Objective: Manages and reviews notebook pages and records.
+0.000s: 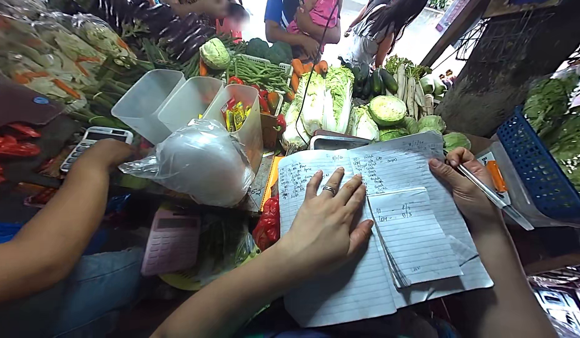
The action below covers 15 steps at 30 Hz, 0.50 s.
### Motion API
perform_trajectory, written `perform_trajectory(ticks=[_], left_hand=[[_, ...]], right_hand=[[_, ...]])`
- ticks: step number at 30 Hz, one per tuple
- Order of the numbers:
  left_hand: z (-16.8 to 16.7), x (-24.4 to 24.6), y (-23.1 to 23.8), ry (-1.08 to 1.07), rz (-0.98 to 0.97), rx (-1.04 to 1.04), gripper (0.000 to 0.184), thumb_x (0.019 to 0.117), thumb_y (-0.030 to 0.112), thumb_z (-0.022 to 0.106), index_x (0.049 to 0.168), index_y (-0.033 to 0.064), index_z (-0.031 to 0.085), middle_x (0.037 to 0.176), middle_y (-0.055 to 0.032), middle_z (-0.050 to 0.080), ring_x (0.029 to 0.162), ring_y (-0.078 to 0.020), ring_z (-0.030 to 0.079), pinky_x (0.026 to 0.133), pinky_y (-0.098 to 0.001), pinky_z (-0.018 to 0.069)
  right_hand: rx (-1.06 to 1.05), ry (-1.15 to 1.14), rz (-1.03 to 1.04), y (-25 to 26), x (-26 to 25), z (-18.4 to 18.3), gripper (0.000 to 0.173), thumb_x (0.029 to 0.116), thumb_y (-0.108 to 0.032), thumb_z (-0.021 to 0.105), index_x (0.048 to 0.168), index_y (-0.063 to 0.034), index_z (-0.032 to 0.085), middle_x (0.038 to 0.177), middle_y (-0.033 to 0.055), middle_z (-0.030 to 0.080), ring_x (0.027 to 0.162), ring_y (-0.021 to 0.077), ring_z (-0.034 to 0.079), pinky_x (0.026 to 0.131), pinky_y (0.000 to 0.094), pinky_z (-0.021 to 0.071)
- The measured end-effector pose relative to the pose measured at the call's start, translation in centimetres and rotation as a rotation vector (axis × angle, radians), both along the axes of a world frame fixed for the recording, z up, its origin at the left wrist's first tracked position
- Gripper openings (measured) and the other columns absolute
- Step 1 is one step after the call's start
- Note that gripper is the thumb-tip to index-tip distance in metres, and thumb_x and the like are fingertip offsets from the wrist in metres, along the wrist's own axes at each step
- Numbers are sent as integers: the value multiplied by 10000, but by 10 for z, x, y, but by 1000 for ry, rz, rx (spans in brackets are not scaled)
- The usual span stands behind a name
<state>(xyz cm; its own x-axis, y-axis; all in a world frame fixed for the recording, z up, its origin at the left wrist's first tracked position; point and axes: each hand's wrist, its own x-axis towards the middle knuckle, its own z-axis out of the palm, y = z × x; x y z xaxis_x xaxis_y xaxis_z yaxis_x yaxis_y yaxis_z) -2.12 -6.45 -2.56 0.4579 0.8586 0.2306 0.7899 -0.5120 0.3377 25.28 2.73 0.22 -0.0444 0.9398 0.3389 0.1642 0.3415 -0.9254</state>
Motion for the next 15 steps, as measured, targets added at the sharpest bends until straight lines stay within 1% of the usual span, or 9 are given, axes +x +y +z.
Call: perform_trajectory(ticks=[7,15], left_hand=[[0,0,0,-6,-1,3,633,1071,524,252,1549,162,454,1623,-8,416,1534,-265,309,1209,-629,176],[-1,0,0,-7,-1,14,631,1071,521,250,1543,160,462,1622,-9,419,1529,-264,319,1202,-633,186]], right_hand=[[1,0,1,0,0,0,252,928,-26,683,860,-192,506,751,-95,632,646,-20,612,640,138,552],[8,-2,8,1,0,0,256,924,-33,690,860,-199,506,749,-102,624,650,-19,610,648,141,552]])
